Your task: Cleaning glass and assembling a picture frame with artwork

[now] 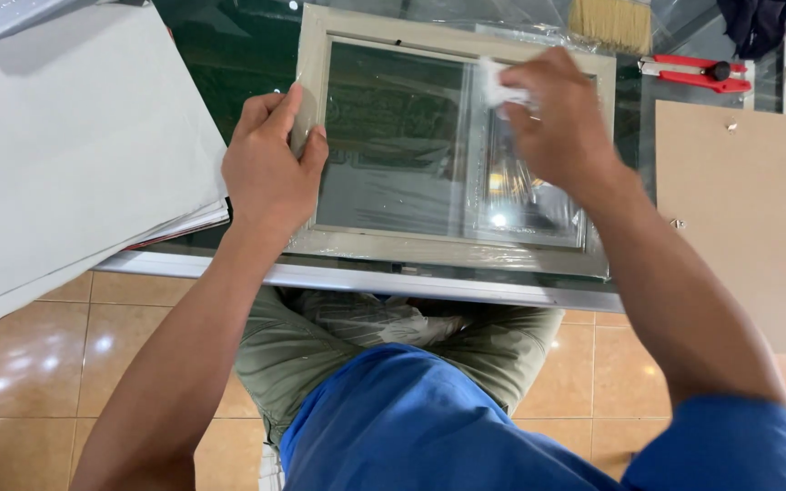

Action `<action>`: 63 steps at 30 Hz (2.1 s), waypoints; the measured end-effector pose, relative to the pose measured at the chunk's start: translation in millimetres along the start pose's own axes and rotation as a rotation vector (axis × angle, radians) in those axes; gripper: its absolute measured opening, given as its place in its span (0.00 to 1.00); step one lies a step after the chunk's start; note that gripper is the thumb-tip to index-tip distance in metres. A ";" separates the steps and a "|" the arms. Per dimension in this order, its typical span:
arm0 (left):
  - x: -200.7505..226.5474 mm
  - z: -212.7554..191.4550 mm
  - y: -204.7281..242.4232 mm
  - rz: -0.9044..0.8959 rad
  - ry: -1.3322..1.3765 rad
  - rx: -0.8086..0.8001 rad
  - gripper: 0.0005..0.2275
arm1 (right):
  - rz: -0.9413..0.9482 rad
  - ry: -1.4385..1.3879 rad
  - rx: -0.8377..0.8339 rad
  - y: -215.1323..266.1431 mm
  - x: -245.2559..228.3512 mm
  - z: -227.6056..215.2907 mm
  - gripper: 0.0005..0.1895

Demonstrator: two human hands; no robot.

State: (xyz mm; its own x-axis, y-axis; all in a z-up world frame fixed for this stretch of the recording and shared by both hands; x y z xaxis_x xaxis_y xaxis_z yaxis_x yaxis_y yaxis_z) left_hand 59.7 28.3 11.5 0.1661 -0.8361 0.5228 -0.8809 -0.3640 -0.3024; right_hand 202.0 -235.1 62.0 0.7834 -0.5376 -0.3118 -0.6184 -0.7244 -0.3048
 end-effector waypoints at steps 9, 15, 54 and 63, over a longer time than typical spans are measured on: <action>4.0 -3.3 -0.7 -0.011 0.019 -0.001 0.19 | 0.246 0.288 0.111 11.7 53.2 18.6 0.14; 5.1 -5.0 -0.8 -0.020 0.036 0.001 0.20 | 0.069 0.350 -0.202 -72.2 -40.6 93.3 0.12; -4.6 5.8 2.7 -0.027 0.054 0.092 0.20 | -0.298 -0.125 -0.083 -41.7 -128.2 86.6 0.08; 3.1 -0.8 2.0 -0.031 -0.008 0.016 0.19 | 0.243 -0.012 -0.260 7.9 8.7 -17.1 0.12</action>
State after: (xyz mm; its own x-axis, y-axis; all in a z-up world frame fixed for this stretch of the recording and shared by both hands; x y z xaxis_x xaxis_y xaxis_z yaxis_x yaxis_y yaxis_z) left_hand 58.1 25.3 13.2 0.1972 -0.8275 0.5257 -0.8681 -0.3965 -0.2986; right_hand 204.9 -252.9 72.3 0.6139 -0.7035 -0.3580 -0.7487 -0.6627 0.0185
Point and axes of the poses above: each hand's wrist, its own y-axis away from the middle knuckle, its own z-axis out of the palm, x = y × z, the point moved 6 cm from there along -y, towards the middle knuckle, and after that the axes turned 1 degree about -y, right-handed, at the moved point
